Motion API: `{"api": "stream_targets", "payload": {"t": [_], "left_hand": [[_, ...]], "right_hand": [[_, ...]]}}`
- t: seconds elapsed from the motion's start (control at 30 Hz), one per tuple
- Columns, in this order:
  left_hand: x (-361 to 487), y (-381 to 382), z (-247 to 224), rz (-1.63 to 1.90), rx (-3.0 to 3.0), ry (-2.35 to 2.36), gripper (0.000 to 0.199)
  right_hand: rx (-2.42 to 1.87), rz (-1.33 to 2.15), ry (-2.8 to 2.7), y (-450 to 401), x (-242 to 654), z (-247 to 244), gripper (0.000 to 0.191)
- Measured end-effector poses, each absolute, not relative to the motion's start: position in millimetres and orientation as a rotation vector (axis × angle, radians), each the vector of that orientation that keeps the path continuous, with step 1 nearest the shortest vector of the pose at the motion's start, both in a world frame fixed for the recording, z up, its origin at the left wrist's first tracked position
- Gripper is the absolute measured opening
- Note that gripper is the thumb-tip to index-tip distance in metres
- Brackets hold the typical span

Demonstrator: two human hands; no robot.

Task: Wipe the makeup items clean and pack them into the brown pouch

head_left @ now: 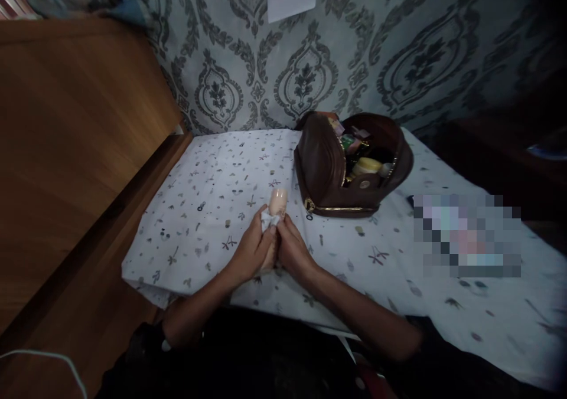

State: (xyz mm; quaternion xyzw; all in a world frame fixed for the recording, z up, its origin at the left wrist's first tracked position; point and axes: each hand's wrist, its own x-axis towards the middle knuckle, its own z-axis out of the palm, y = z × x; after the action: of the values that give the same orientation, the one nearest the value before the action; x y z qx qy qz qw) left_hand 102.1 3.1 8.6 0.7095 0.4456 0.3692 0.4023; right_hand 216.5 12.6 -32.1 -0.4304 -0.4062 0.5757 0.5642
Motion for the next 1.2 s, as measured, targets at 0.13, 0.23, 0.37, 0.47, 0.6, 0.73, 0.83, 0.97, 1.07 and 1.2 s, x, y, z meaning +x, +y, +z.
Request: {"api": "stream_targets", "payload": {"t": [0.13,0.23,0.37,0.47,0.6,0.73,0.83,0.97,1.07,1.2], "left_hand": [[97.0,-13.4,2.1,0.826,1.949,1.126,0.057],[87.4,-26.7,0.1,0.797,1.986,1.154,0.055],[76.8,-34.5,3.4,0.78,1.788,1.189,0.032],[68.8,-31.2,8.5,0.87,1.508,1.226,0.023],[51.9,-23.8,15.3,1.036,1.299,1.33,0.031],[43.3,-16.8,15.9,1.106,1.043,1.398,0.043],[53.3,-15.1,13.6,1.091,0.986,1.402,0.05],[78.7,-19.1,10.6,0.998,0.93,1.294,0.058],[96.1,-21.3,10.3,0.883,0.812,1.251,0.063],[113.4,-19.1,14.2,0.848,0.733,1.214,0.067]], "right_hand": [[-1.032,1.308,-0.833,19.4,221.2,-34.1,0.04],[-0.967,1.33,-0.75,21.2,225.1,-25.7,0.037],[-0.844,1.363,-0.648,20.9,226.1,-14.3,0.033],[-0.733,1.402,-0.546,19.9,226.0,-5.9,0.034],[-0.705,1.413,-0.538,16.4,233.0,9.6,0.046],[-0.752,1.409,-0.656,10.0,243.5,18.6,0.062],[-0.746,1.364,-0.67,6.2,250.1,17.6,0.062],[-0.72,1.33,-0.577,1.8,261.1,16.6,0.064],[-0.716,1.308,-0.594,-3.9,272.6,19.8,0.06],[-0.723,1.264,-0.701,-15.3,294.2,28.9,0.057]]}}
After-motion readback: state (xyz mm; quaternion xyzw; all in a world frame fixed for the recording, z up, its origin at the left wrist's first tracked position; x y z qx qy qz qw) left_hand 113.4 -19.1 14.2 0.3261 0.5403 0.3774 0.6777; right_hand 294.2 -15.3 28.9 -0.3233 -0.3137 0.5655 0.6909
